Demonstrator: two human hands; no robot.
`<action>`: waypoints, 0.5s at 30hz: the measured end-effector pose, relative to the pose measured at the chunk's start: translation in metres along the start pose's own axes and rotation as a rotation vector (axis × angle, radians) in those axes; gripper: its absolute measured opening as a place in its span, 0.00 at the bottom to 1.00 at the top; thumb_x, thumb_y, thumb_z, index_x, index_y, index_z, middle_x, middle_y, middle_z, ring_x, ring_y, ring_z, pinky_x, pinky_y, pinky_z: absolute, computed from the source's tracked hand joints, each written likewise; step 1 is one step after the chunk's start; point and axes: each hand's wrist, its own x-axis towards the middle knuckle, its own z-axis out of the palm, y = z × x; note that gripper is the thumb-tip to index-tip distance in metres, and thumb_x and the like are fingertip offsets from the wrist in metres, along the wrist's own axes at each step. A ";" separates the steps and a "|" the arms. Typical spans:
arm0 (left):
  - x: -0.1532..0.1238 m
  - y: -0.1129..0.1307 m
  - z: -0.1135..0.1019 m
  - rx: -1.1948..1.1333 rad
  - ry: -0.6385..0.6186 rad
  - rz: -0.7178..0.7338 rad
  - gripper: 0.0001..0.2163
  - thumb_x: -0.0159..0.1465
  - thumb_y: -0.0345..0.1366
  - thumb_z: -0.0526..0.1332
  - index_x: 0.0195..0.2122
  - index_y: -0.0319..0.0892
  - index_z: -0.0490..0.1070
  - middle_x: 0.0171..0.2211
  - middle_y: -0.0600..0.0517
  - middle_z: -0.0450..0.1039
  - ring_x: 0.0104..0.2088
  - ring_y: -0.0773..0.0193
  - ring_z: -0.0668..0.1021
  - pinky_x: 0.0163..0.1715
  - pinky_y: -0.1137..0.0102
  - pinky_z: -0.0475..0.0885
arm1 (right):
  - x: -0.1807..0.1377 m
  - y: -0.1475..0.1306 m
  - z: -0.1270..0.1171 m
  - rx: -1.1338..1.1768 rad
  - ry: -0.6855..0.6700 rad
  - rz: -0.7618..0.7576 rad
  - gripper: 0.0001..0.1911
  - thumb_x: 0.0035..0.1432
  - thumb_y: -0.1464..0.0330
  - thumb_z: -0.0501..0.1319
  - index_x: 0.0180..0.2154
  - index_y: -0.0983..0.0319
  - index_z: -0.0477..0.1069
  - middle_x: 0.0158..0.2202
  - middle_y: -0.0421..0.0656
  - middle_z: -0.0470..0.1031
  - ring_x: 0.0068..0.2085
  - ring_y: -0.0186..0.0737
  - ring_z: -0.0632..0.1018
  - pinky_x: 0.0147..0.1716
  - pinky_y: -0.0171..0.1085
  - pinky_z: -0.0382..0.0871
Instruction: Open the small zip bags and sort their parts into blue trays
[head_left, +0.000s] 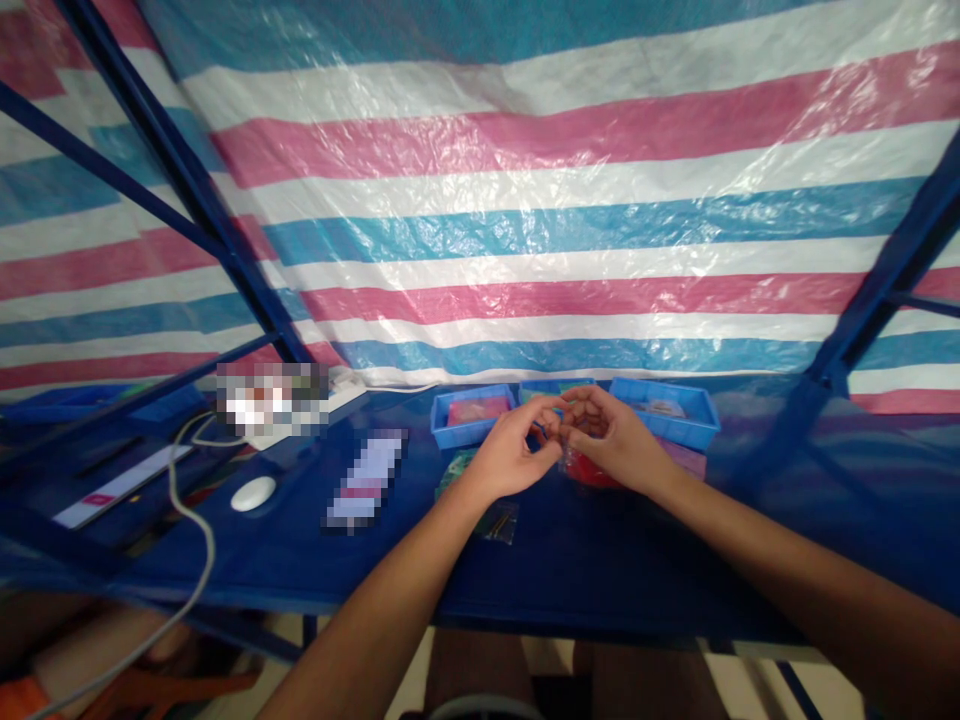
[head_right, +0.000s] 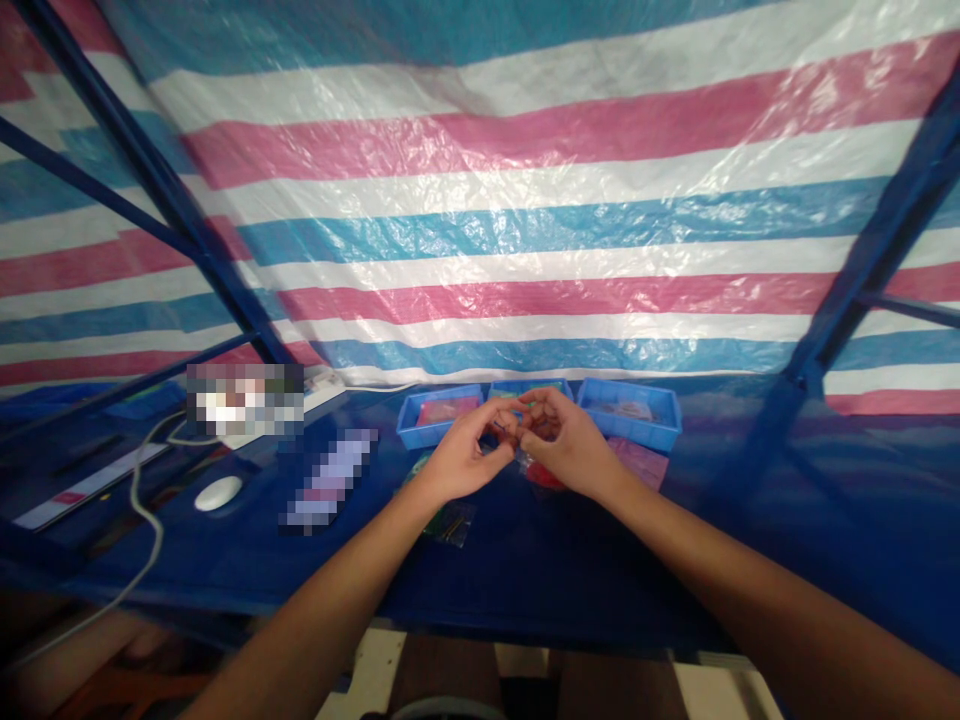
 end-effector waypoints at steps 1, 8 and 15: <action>0.000 0.000 0.001 0.011 0.005 0.005 0.21 0.63 0.25 0.61 0.58 0.43 0.71 0.38 0.52 0.75 0.38 0.62 0.79 0.43 0.68 0.74 | 0.000 0.000 0.000 0.016 -0.009 0.005 0.19 0.59 0.70 0.66 0.51 0.56 0.67 0.38 0.39 0.78 0.38 0.40 0.81 0.42 0.41 0.75; 0.000 0.002 -0.001 0.106 0.035 0.054 0.22 0.62 0.26 0.61 0.58 0.44 0.71 0.42 0.49 0.77 0.42 0.59 0.79 0.43 0.66 0.74 | 0.000 -0.006 0.001 0.060 -0.011 0.030 0.21 0.55 0.69 0.68 0.50 0.56 0.68 0.38 0.38 0.77 0.38 0.39 0.80 0.44 0.40 0.76; 0.000 0.005 0.001 0.083 0.039 0.061 0.23 0.61 0.25 0.62 0.58 0.42 0.71 0.40 0.49 0.79 0.40 0.61 0.80 0.43 0.67 0.74 | -0.001 -0.009 -0.001 -0.001 -0.116 0.034 0.20 0.54 0.71 0.66 0.49 0.56 0.68 0.35 0.36 0.74 0.33 0.37 0.76 0.38 0.38 0.72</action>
